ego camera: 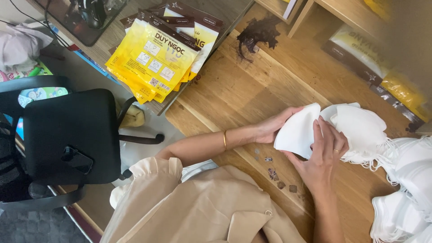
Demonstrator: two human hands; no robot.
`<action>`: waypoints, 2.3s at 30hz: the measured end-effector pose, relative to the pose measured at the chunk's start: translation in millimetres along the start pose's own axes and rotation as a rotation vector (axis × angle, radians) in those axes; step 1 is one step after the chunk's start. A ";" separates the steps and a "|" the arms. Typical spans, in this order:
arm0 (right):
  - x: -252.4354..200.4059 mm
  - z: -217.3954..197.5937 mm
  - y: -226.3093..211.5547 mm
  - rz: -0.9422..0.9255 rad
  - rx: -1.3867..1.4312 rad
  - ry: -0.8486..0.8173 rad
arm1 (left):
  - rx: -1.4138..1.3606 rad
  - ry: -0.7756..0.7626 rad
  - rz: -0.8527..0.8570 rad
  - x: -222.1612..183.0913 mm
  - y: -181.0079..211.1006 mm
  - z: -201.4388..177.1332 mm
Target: Manually inspecting and packaging individual white face masks into yellow plastic envelopes on a wooden workbench.
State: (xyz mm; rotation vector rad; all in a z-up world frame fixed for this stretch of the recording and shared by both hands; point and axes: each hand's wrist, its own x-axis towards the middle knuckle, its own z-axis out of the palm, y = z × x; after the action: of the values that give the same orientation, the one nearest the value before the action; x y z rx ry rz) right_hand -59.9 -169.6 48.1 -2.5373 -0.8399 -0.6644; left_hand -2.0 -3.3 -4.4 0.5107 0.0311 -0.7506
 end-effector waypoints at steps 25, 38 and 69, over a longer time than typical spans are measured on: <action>10.0 -9.1 -2.4 0.033 0.022 -0.009 | 0.145 0.184 -0.044 -9.2 10.8 30.5; -1.4 6.6 14.5 0.035 0.092 0.067 | 0.073 0.188 -0.034 -3.1 -4.1 14.0; -18.6 -4.6 50.1 0.431 -0.371 -0.025 | -0.026 0.134 0.001 -27.4 25.5 53.1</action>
State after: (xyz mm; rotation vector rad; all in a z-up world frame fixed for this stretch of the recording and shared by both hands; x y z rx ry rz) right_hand -42.8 -217.7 31.4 -2.9237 -0.1626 -0.6928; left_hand -13.5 5.9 58.9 0.5352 0.1651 -0.7136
